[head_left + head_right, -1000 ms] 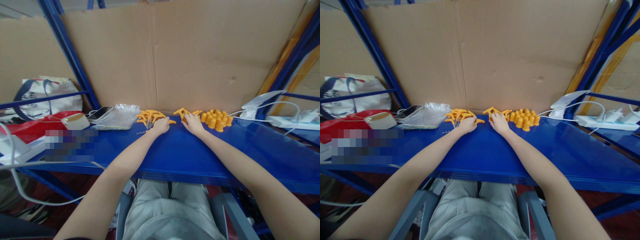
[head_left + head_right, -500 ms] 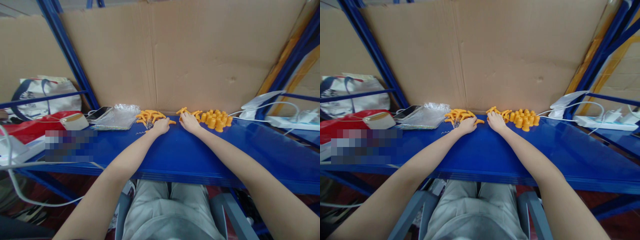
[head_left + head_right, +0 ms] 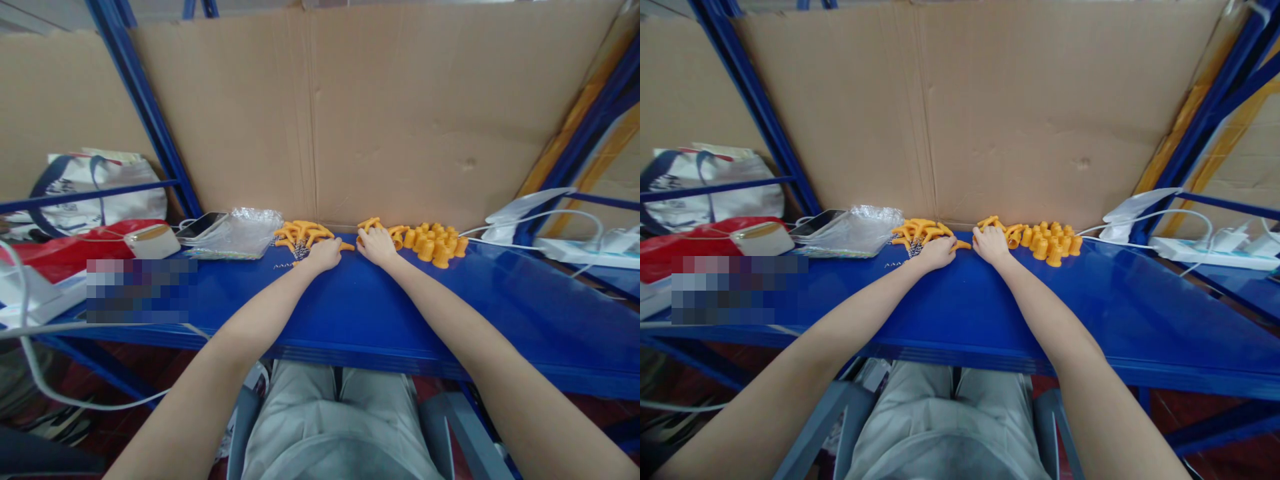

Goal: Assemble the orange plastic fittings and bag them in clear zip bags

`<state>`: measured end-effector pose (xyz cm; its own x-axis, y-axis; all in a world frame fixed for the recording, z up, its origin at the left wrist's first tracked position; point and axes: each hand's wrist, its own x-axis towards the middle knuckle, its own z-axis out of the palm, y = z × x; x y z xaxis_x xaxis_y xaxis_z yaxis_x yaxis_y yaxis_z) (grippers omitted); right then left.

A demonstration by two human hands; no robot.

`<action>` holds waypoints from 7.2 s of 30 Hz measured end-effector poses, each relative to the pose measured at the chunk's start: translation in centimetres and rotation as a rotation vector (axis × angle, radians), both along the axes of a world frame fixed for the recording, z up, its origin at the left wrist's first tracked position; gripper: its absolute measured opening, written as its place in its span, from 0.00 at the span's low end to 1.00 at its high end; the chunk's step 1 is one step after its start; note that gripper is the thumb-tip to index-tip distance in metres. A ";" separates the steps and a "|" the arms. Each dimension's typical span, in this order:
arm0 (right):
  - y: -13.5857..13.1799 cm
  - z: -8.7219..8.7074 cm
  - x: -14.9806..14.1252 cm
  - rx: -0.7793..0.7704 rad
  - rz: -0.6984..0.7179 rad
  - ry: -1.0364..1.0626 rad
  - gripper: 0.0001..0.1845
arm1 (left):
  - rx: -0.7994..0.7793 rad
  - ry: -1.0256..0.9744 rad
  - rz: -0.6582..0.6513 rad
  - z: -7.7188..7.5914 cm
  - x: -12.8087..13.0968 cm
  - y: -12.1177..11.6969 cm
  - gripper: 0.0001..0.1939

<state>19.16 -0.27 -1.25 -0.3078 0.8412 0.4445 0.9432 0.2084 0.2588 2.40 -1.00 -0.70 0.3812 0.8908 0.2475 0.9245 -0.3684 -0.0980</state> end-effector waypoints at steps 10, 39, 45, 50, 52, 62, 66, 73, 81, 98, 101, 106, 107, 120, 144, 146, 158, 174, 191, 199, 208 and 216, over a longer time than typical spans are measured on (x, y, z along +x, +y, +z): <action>0.1 -0.3 0.0 0.047 -0.001 -0.068 0.21 | -0.002 0.017 -0.003 0.0 0.0 0.0 0.18; 0.7 -0.4 0.5 -0.015 -0.033 0.019 0.20 | -0.004 0.003 -0.019 0.1 0.0 0.0 0.18; 0.5 -0.6 0.5 0.020 -0.036 0.018 0.20 | -0.011 0.012 -0.016 0.1 0.0 0.0 0.17; 0.6 -0.7 0.6 0.041 -0.004 0.022 0.19 | -0.010 0.016 -0.010 0.2 0.0 -0.1 0.17; 0.5 -0.7 0.6 0.041 -0.017 0.033 0.19 | -0.007 0.002 -0.009 0.2 0.0 -0.1 0.17; 0.3 -0.8 0.7 0.035 -0.102 0.085 0.21 | -0.005 -0.011 -0.020 0.0 0.0 0.1 0.17; 0.3 -0.7 0.7 0.019 -0.097 0.083 0.22 | -0.003 -0.003 -0.017 -0.1 -0.1 0.1 0.17; 0.2 -0.7 0.6 0.018 -0.070 0.051 0.22 | 0.010 -0.028 -0.018 -0.2 -0.1 0.1 0.18; 0.3 -0.8 0.7 0.014 -0.055 0.038 0.23 | 0.039 -0.092 -0.003 0.1 -0.2 0.1 0.19; 0.4 -0.8 0.7 -0.010 -0.062 0.045 0.25 | 0.105 -0.538 0.054 0.9 -0.4 0.7 0.16; 0.5 -0.9 0.7 -0.010 -0.060 0.044 0.25 | 0.113 -0.642 0.051 0.8 -0.4 0.9 0.16; 0.4 -0.8 0.7 -0.005 -0.054 0.053 0.25 | 0.156 -0.744 0.030 0.9 -0.5 1.0 0.17; 0.3 -0.8 0.7 -0.004 -0.053 0.052 0.25 | 0.160 -0.750 0.029 0.9 -0.5 1.0 0.17; 0.1 -0.8 0.7 -0.013 -0.055 0.051 0.24 | 0.032 -0.535 -0.031 0.1 -0.1 1.6 0.05; -4.3 3.7 12.7 0.000 -0.358 0.291 0.20 | -0.056 -0.164 -0.064 -0.2 -0.2 1.7 0.12; -3.6 3.1 13.4 -0.099 -0.350 0.295 0.19 | -0.026 -0.146 -0.084 -0.3 -0.1 1.4 0.12; -2.3 1.7 14.4 -0.307 -0.248 0.261 0.20 | 0.041 -0.072 -0.134 -0.2 0.0 0.7 0.14; -3.8 1.2 9.9 -0.365 0.020 0.343 0.16 | 0.127 -0.079 -0.200 0.3 -0.3 0.0 0.12; -4.9 1.0 7.0 -0.144 -0.021 0.247 0.17 | 0.147 -0.065 -0.206 0.3 -0.2 -0.1 0.13; -5.0 1.0 6.9 -0.071 0.033 0.198 0.20 | 0.154 -0.057 -0.210 0.3 -0.3 -0.1 0.15; -5.5 0.8 6.1 0.003 0.114 0.207 0.21 | 0.173 -0.072 -0.234 0.6 0.3 -0.7 0.16; -4.8 0.8 7.0 -0.028 0.073 0.256 0.20 | 0.142 -0.058 -0.170 0.8 -0.2 -0.5 0.16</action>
